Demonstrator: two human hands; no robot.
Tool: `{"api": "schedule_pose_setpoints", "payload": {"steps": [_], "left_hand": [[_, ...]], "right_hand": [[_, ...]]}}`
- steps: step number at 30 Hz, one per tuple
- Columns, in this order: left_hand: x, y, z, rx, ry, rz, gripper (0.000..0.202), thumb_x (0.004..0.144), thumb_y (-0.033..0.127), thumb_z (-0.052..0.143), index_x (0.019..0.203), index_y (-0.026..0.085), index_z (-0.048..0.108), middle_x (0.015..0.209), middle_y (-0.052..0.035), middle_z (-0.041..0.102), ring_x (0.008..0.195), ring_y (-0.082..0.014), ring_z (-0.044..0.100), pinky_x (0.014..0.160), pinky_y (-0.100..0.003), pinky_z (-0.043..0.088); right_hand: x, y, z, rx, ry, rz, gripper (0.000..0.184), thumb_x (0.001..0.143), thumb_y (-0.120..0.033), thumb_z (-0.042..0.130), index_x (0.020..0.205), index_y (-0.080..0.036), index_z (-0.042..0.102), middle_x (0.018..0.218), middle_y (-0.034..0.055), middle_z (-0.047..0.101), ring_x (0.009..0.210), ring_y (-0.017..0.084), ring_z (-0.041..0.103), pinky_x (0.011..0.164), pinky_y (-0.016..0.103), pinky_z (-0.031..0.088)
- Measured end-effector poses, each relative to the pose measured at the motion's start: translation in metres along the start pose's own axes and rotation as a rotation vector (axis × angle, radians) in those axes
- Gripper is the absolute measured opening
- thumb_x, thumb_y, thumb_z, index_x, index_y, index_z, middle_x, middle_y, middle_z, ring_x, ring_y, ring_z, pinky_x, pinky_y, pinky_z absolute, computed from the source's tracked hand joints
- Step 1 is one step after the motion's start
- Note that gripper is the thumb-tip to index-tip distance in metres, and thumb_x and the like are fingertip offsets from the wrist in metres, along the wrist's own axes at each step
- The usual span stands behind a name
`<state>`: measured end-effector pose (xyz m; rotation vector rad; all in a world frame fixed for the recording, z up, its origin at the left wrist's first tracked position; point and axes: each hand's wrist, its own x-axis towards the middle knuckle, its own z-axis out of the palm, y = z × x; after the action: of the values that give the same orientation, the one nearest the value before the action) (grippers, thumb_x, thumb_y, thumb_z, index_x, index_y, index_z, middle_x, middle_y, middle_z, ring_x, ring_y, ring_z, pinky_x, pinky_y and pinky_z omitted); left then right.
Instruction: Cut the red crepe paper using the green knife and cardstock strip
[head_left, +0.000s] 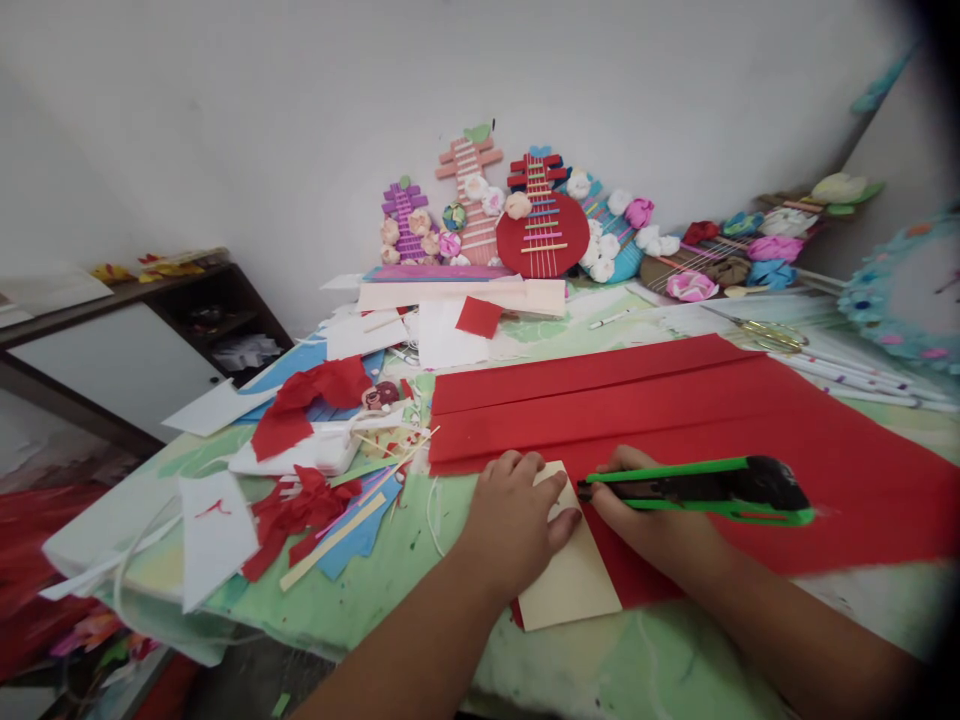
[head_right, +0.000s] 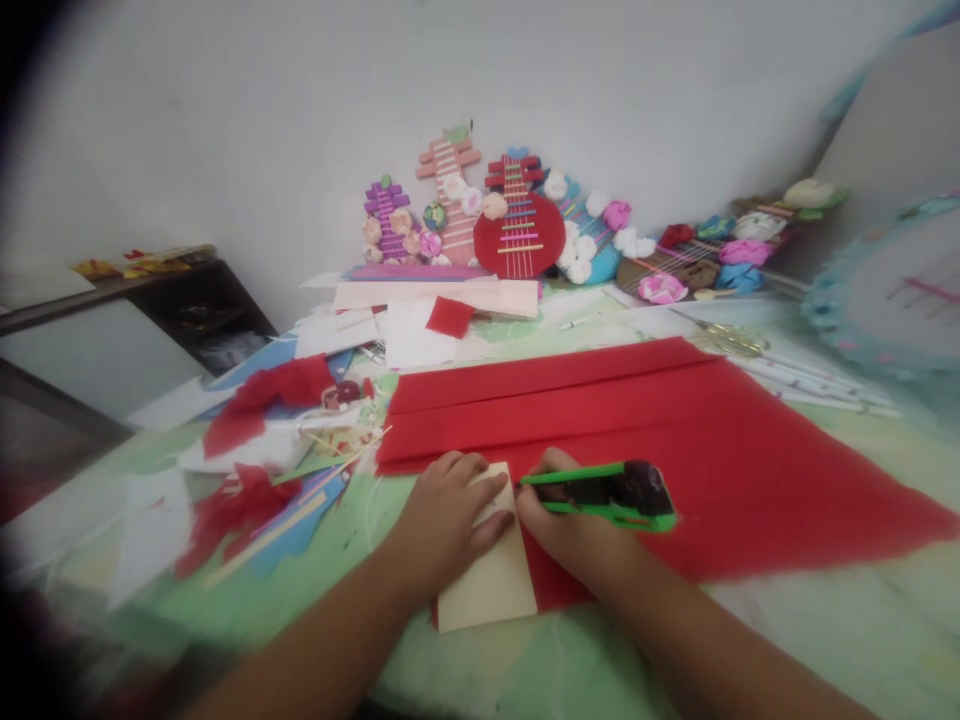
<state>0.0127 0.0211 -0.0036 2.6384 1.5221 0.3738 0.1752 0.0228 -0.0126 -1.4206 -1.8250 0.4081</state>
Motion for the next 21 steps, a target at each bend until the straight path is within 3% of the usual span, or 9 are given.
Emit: {"api": "schedule_pose_setpoints", "payload": {"steps": [10, 21], "left_hand": [[0.0005, 0.0006, 0.0009, -0.01, 0.005, 0.002, 0.029, 0.081, 0.038, 0.051, 0.106, 0.024, 0.055, 0.106, -0.0052, 0.052, 0.099, -0.0238, 0.043, 0.084, -0.039, 0.035], [0.0, 0.0, 0.003, -0.006, 0.003, -0.013, 0.03, 0.081, 0.038, 0.051, 0.107, 0.025, 0.054, 0.109, -0.0051, 0.052, 0.1, -0.025, 0.042, 0.087, -0.041, 0.034]], "right_hand": [[0.0001, 0.0022, 0.0015, -0.11, -0.023, -0.03, 0.021, 0.071, -0.021, 0.043, 0.057, -0.023, 0.027, 0.051, -0.005, 0.039, 0.048, 0.012, 0.043, 0.048, 0.025, 0.037], [0.0, -0.0041, 0.0007, -0.133, -0.077, 0.059, 0.024, 0.071, -0.022, 0.044, 0.058, -0.023, 0.025, 0.05, -0.007, 0.035, 0.044, 0.01, 0.041, 0.043, 0.022, 0.034]]}}
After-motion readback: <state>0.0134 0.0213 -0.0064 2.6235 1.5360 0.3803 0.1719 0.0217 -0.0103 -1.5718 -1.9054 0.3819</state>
